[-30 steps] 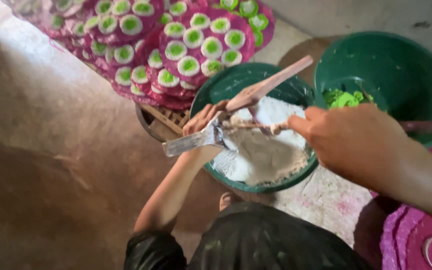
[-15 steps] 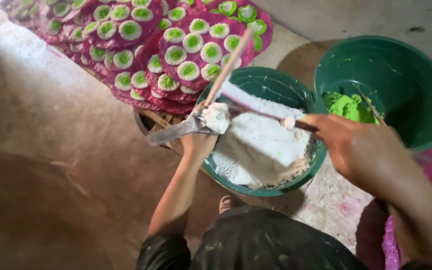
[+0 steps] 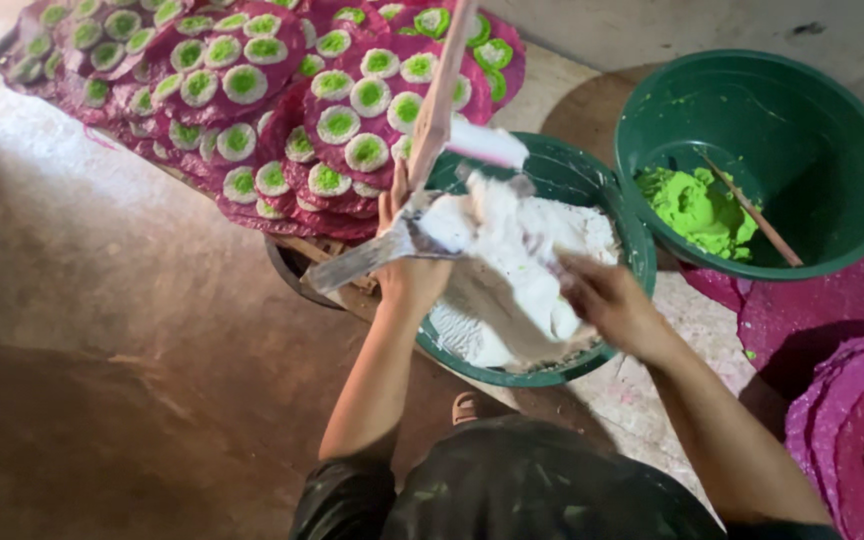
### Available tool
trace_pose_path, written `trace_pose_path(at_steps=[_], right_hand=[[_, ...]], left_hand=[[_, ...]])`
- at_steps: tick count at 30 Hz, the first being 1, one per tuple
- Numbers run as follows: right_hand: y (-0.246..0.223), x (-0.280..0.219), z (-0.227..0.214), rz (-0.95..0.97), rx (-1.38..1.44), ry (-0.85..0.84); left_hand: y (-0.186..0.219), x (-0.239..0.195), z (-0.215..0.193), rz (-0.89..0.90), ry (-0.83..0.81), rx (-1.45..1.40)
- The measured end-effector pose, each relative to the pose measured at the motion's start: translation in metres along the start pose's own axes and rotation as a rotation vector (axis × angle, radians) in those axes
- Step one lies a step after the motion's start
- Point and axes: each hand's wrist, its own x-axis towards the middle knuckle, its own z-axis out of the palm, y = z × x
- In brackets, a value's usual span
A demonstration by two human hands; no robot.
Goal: The person prepares small circular snacks using white and green dough and a wooden stamp tool. They arrange the snacks on circular mats and place them into a large steamer pot.
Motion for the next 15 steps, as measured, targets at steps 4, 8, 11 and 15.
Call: trace_pose_path(at_steps=[4, 8, 11, 15], right_hand=[[-0.003, 0.017, 0.021, -0.189, -0.129, 0.11], [0.0, 0.011, 0.046, -0.281, -0.09, 0.066], [0.007, -0.002, 0.031, -0.481, -0.007, -0.072], [0.003, 0.005, -0.03, -0.206, 0.08, 0.184]], left_hand=[[0.003, 0.003, 0.004, 0.176, 0.113, 0.142], [-0.032, 0.005, 0.022, -0.093, -0.019, 0.015], [-0.064, -0.003, 0.033, -0.483, -0.153, -0.549], [-0.091, -0.006, 0.022, -0.499, -0.36, -1.18]])
